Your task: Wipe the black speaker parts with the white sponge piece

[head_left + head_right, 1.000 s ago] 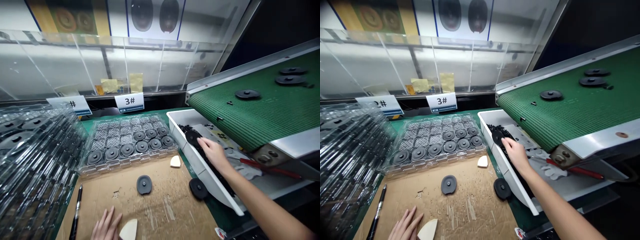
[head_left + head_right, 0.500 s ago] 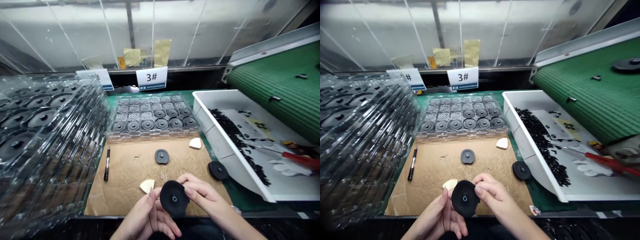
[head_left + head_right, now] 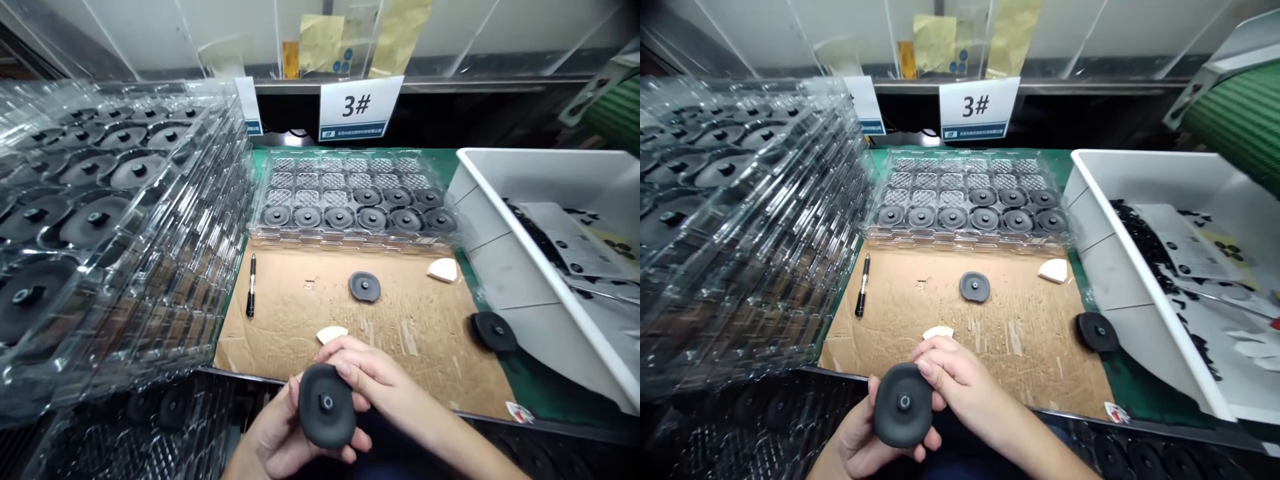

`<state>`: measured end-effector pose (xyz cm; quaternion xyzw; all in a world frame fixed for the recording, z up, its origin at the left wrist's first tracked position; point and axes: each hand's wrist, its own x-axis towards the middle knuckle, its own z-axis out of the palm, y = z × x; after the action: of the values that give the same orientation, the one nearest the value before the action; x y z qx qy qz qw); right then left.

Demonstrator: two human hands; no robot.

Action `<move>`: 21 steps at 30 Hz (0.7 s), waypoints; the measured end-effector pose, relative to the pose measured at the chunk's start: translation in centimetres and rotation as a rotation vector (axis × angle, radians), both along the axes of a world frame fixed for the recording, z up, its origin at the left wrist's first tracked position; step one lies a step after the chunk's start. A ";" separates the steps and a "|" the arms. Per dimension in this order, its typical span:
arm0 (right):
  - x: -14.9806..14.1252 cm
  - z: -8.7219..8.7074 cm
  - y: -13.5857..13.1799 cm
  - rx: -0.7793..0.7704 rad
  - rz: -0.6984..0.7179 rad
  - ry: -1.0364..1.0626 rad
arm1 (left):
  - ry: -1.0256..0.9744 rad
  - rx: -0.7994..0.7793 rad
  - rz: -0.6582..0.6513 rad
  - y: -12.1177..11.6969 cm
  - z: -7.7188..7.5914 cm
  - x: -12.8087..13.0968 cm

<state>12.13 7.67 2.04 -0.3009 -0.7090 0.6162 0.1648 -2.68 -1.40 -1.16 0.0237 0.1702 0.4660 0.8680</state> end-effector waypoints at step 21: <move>-0.8 -1.6 -3.9 0.896 -0.169 0.002 | 0.106 -0.026 0.345 -0.9 0.8 -1.9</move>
<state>11.35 3.74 0.41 -0.2562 -0.8784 0.2334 0.3291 -4.58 -2.25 -0.32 0.0077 0.2234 0.6037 0.7652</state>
